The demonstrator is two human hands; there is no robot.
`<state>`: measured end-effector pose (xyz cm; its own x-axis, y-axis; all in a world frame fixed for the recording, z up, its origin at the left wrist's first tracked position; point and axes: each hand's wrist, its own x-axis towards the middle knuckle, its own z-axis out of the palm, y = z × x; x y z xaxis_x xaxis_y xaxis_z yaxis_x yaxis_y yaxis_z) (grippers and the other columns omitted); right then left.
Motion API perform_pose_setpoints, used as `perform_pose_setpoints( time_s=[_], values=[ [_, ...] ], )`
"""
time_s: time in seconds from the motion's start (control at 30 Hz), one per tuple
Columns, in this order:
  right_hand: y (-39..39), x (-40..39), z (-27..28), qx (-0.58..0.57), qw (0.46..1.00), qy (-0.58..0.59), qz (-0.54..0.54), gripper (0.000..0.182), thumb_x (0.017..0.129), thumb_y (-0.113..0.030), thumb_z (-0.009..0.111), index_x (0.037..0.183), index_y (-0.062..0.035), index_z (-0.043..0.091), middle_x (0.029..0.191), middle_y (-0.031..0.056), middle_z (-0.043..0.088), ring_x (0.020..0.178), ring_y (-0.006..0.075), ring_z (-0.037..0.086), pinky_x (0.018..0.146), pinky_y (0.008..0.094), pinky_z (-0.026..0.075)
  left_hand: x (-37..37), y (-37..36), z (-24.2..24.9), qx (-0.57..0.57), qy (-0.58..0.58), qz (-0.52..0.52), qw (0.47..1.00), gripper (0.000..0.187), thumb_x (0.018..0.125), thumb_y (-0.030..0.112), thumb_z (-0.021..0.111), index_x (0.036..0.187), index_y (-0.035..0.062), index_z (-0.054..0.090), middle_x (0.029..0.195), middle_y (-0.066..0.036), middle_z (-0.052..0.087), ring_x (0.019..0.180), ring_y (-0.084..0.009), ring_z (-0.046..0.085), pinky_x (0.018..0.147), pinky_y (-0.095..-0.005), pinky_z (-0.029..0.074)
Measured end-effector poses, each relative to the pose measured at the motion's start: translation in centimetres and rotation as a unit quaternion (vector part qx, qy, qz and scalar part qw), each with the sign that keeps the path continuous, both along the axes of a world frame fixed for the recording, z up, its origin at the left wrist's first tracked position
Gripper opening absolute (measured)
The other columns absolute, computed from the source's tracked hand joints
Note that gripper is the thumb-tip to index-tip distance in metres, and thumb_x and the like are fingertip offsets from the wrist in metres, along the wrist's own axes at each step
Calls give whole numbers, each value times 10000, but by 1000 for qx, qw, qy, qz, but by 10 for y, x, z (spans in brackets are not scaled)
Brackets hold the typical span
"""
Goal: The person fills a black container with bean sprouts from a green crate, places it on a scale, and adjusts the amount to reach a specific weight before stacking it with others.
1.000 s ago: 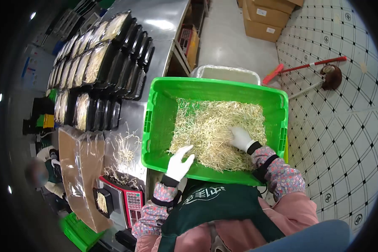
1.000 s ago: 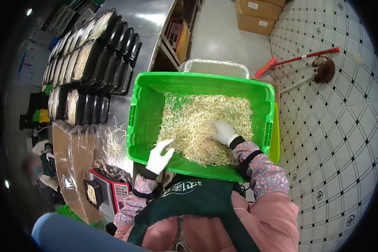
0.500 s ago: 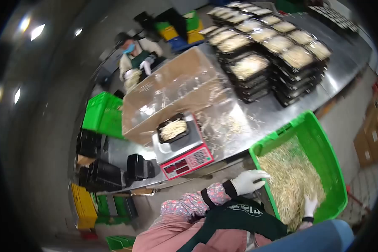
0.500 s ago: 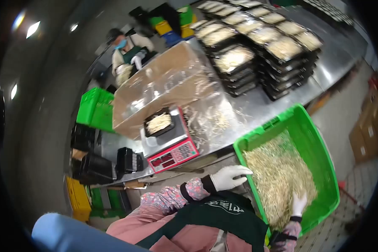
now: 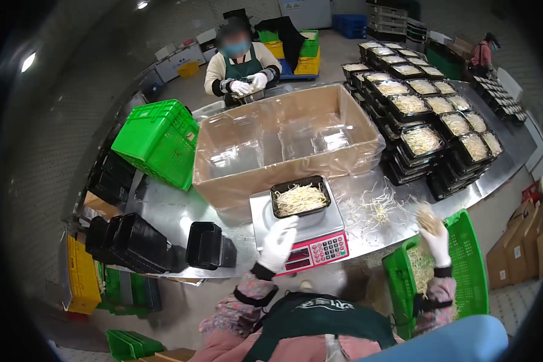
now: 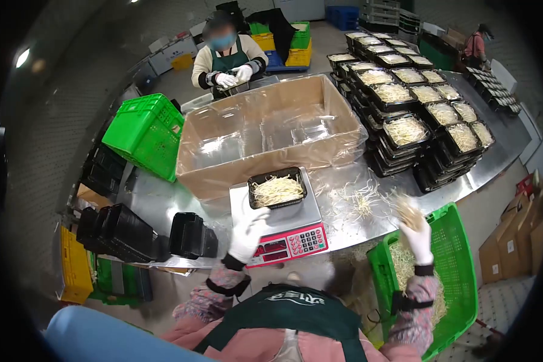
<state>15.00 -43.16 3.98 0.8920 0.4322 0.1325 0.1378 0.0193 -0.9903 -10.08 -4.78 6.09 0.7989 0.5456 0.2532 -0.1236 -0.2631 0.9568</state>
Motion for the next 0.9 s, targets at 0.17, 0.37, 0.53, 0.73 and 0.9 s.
perform_pose_setpoints(
  time_s=[0.17, 0.37, 0.53, 0.73, 0.9],
  values=[
    [126, 49, -25, -204, 958, -196, 55, 491, 776, -159, 775, 1205, 13, 610, 1136, 157, 677, 1062, 246, 647, 931, 332, 501, -55, 60, 0, 38, 23, 126, 991, 289, 944, 3, 540, 1225, -34, 593, 1156, -125, 653, 1057, -179, 638, 923, -303, 494],
    [201, 89, -115, -487, 831, -253, 95, 747, 695, -355, 801, 1320, -51, 528, 1268, 186, 585, 1192, 339, 544, 1011, 417, 433, -111, 81, -26, -3, 46, 193, 980, 279, 960, -17, 512, 1227, -44, 590, 1167, -125, 651, 1041, -179, 645, 921, -283, 494],
    [211, 69, -123, -576, 774, -262, 29, 993, 638, -420, 843, 1436, -55, 379, 1503, 194, 352, 1388, 378, 323, 1118, 491, 301, -134, 86, -29, -2, 68, 253, 965, 290, 964, -11, 507, 1242, -47, 583, 1169, -137, 648, 1022, -194, 645, 935, -306, 497],
    [202, 72, -157, -464, 798, -382, 38, 680, 714, -377, 794, 1265, -58, 552, 1464, 185, 397, 1379, 353, 331, 1124, 492, 286, -98, 87, -36, -70, 88, 279, 954, 324, 962, -12, 501, 1278, -40, 565, 1179, -139, 650, 1032, -195, 644, 944, -301, 489],
    [203, 96, -165, -457, 817, -350, 40, 403, 769, -330, 749, 1038, -44, 659, 1373, 170, 500, 1311, 348, 413, 1084, 483, 326, -11, 81, -28, 46, 92, 157, 982, 378, 906, -19, 563, 1285, -24, 559, 1245, -139, 598, 1138, -219, 595, 969, -316, 463]
  ],
)
